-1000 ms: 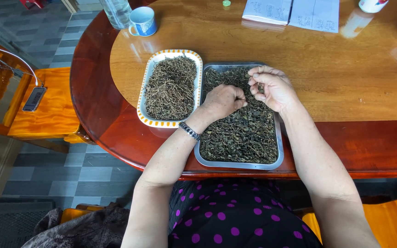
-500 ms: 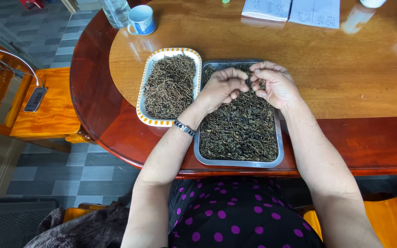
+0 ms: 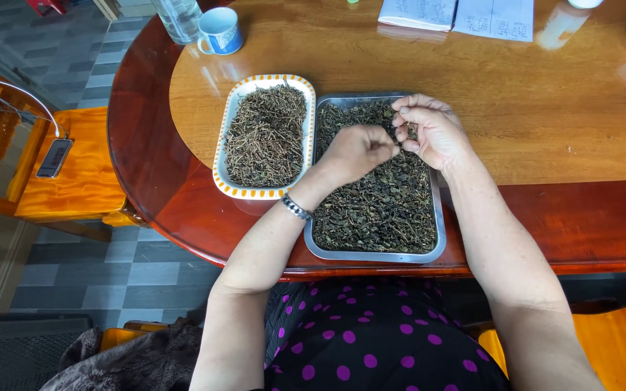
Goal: The person sits at a wooden table and sorts dried herbs by hand. They pick up small amounts of the herbs from a metal tray, separate them, and place the sorted portions into a white rectangular dish. The process involves repetitive picking and transferring of the dried plant material between the two containers.
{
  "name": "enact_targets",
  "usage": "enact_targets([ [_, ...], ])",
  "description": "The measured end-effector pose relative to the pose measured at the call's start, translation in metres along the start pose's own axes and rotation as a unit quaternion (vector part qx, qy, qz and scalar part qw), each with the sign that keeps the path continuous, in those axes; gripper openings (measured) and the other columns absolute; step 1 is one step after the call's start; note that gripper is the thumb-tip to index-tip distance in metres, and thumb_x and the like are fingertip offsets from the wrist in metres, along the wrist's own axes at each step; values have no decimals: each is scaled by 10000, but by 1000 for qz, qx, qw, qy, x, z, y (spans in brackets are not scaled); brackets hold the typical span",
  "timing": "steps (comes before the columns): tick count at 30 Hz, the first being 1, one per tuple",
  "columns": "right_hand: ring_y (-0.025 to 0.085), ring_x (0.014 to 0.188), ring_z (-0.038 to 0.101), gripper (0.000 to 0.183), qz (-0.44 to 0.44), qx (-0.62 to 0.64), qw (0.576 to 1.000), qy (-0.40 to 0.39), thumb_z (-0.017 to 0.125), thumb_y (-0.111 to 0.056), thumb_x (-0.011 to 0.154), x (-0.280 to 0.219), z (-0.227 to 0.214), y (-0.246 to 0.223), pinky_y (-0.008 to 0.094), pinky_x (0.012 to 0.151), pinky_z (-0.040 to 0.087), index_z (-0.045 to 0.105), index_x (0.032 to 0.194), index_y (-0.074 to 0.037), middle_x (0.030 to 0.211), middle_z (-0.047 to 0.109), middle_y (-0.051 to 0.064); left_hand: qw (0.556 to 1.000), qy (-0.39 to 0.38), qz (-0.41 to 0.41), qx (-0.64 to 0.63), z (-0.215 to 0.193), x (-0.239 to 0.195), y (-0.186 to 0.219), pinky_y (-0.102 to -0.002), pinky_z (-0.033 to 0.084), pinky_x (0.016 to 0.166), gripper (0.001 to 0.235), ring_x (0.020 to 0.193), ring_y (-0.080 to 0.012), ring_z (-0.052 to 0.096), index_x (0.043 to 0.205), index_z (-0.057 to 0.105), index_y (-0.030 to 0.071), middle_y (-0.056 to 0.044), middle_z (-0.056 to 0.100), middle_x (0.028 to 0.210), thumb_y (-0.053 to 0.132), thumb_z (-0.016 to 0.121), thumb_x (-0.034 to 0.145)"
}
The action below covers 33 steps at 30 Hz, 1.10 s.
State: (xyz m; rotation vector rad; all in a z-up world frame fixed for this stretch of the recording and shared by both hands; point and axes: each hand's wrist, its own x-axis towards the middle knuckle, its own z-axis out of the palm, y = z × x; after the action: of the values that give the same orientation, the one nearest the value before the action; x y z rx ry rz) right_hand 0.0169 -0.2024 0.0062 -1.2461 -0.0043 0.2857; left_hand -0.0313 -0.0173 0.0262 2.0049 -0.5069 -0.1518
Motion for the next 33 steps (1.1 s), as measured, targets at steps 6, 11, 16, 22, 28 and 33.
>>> enact_targets([
  [6, 163, 581, 672, 140, -11, 8, 1000, -9, 605, -79, 940, 1, 0, 1, 139, 396, 341, 660, 1057, -133, 777, 696, 88, 920, 22, -16, -390, -22, 9, -16, -97, 356, 339, 42, 527, -35, 557, 957, 643, 81, -1, 554, 712, 117, 664, 956],
  [11, 150, 564, 663, 136, -25, -14, 1000, -13, 608, -79, 935, 3, -1, 7, 137, 381, 328, 663, 1049, -129, 767, 696, 88, 851, -12, -39, -523, -28, 17, -26, -77, 319, 349, 51, 617, -123, 691, 984, 620, 105, -150, 734, 838, 101, 656, 949],
  [16, 135, 550, 656, 146, -32, -23, 999, -20, 614, -64, 927, -3, 4, 5, 134, 365, 330, 673, 1052, -112, 762, 692, 87, 812, -42, -21, -582, -28, 18, -34, -89, 335, 363, 125, 671, -153, 727, 1019, 623, 92, -169, 756, 897, 3, 604, 933],
  [22, 137, 516, 634, 124, -45, -66, 997, -17, 601, -34, 948, -3, 7, 9, 138, 347, 322, 659, 1049, -77, 733, 660, 127, 999, -14, 38, -36, -41, -19, 24, -250, 480, 517, 70, 664, -211, 670, 960, 766, 65, -164, 744, 794, 79, 711, 919],
  [28, 128, 512, 626, 119, -45, -89, 995, -29, 600, -33, 942, -4, 9, 11, 134, 342, 324, 647, 1046, -65, 731, 648, 125, 932, -79, -122, 333, -21, -4, -6, -477, 590, 866, 361, 1016, -362, 737, 1089, 796, 160, -147, 766, 978, 448, 787, 873],
  [33, 121, 512, 618, 107, -54, -108, 992, -25, 601, -40, 954, -5, 8, 8, 135, 337, 332, 648, 1048, -63, 750, 659, 138, 936, -43, -90, 338, -7, 15, -44, -415, 614, 779, 37, 901, -317, 765, 826, 815, 307, -33, 775, 806, 337, 796, 830],
])
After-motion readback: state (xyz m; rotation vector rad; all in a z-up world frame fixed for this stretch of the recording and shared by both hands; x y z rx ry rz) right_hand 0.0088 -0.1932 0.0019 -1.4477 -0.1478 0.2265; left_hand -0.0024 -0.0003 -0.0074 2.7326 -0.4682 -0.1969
